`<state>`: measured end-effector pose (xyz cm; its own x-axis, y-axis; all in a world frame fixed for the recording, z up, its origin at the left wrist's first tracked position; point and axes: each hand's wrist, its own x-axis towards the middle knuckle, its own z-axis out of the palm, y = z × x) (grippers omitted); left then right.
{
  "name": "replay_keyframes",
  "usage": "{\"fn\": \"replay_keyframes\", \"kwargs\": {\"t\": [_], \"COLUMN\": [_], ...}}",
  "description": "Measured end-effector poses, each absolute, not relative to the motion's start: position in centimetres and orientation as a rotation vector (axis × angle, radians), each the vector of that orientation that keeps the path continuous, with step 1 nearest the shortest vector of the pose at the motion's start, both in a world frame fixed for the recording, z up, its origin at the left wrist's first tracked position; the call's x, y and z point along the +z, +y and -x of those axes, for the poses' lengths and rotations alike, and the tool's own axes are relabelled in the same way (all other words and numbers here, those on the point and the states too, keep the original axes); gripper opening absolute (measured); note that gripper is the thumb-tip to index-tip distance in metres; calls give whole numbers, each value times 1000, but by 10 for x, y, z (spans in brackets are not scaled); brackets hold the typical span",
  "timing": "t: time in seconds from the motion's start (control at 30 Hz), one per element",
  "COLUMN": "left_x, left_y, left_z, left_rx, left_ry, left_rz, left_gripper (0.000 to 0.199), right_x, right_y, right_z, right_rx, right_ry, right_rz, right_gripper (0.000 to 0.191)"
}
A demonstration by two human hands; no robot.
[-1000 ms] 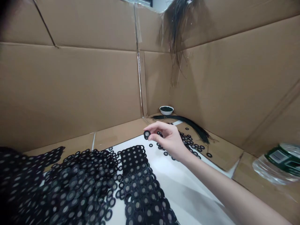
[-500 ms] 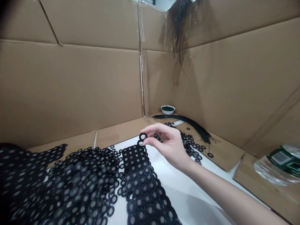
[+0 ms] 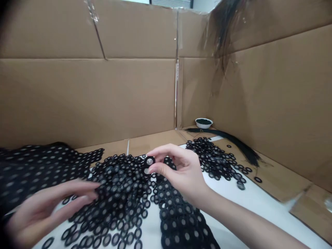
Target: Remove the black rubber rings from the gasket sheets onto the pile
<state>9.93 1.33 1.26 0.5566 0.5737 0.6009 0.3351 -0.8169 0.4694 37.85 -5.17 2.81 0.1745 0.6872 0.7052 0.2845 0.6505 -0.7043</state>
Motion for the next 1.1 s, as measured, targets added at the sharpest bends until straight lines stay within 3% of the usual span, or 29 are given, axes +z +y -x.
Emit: {"fn": "replay_keyframes", "kwargs": {"t": [0.07, 0.2, 0.37, 1.1], "left_x": [24, 34, 35, 55], "left_y": [9, -1, -10, -24], "left_z": [-118, -154, -153, -127], "left_rx": [918, 1101, 1350, 1765], "left_ry": [570, 408, 304, 210], "left_rz": [-2455, -2338, -2376, -2463], "left_gripper": [39, 57, 36, 34], "right_x": [27, 26, 33, 43], "right_y": [-53, -57, -65, -65], "right_z": [-365, -343, -326, -309], "right_rx": [388, 450, 485, 434], "right_ry": [-1400, -1351, -1314, -1350], "right_rz": [859, 814, 752, 613], "right_gripper": [18, 19, 21, 28]}}
